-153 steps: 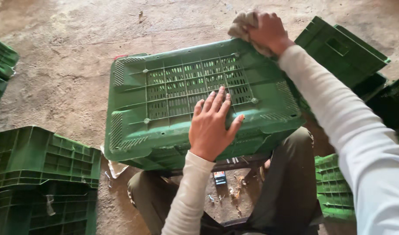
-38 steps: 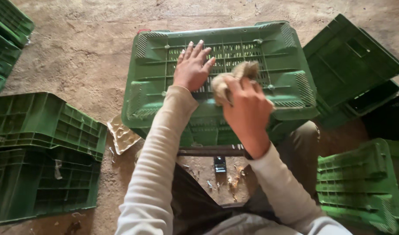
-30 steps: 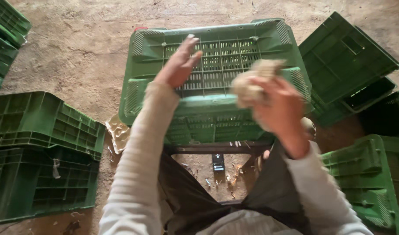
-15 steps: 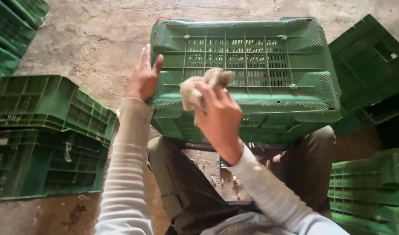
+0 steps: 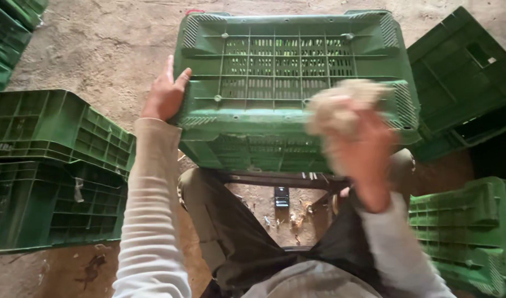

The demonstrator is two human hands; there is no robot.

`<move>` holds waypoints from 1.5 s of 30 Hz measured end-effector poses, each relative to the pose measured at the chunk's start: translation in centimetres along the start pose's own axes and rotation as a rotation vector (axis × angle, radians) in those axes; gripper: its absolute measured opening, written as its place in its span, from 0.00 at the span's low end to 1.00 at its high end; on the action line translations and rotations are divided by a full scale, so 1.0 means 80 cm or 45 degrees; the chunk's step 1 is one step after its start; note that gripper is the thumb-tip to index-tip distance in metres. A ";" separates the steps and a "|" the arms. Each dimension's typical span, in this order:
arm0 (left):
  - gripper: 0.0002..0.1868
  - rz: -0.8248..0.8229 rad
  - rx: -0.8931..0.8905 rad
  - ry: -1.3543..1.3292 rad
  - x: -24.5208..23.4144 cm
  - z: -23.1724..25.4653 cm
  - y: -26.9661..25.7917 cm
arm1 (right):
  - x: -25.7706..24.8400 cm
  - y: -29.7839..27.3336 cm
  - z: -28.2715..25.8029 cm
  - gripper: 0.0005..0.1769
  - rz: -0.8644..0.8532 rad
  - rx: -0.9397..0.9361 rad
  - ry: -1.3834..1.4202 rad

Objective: The person wipes the interior and exterior surfaces of green plastic crates using a cloth. They handle the crates one at a time, turning them over to clean different sides before placing them aside.

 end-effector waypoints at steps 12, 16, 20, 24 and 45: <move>0.43 -0.057 0.070 -0.788 0.033 -0.042 0.006 | 0.148 0.029 -0.180 0.14 0.020 0.019 -0.054; 0.42 -0.338 -0.206 -1.420 0.043 -0.039 0.008 | 0.211 0.032 -0.232 0.17 -0.053 -0.122 0.210; 0.41 -0.136 -0.255 -1.015 0.045 -0.048 0.015 | 0.185 0.040 -0.213 0.22 -0.129 -0.197 0.364; 0.38 -0.664 -0.191 -1.665 0.053 -0.046 0.002 | 0.189 0.029 -0.215 0.19 -0.143 -0.150 0.317; 0.37 -0.497 -0.141 -2.116 0.107 -0.145 -0.063 | 0.271 -0.005 -0.301 0.16 -0.092 -0.229 0.794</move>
Point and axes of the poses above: each hand's wrist, its own y-axis towards the middle knuckle, its own x-axis out of the palm, z = x × y, the point moved 3 cm from there along y, towards the middle knuckle, and after that the axes turned 7 degrees about z, right-handed, at the moved point
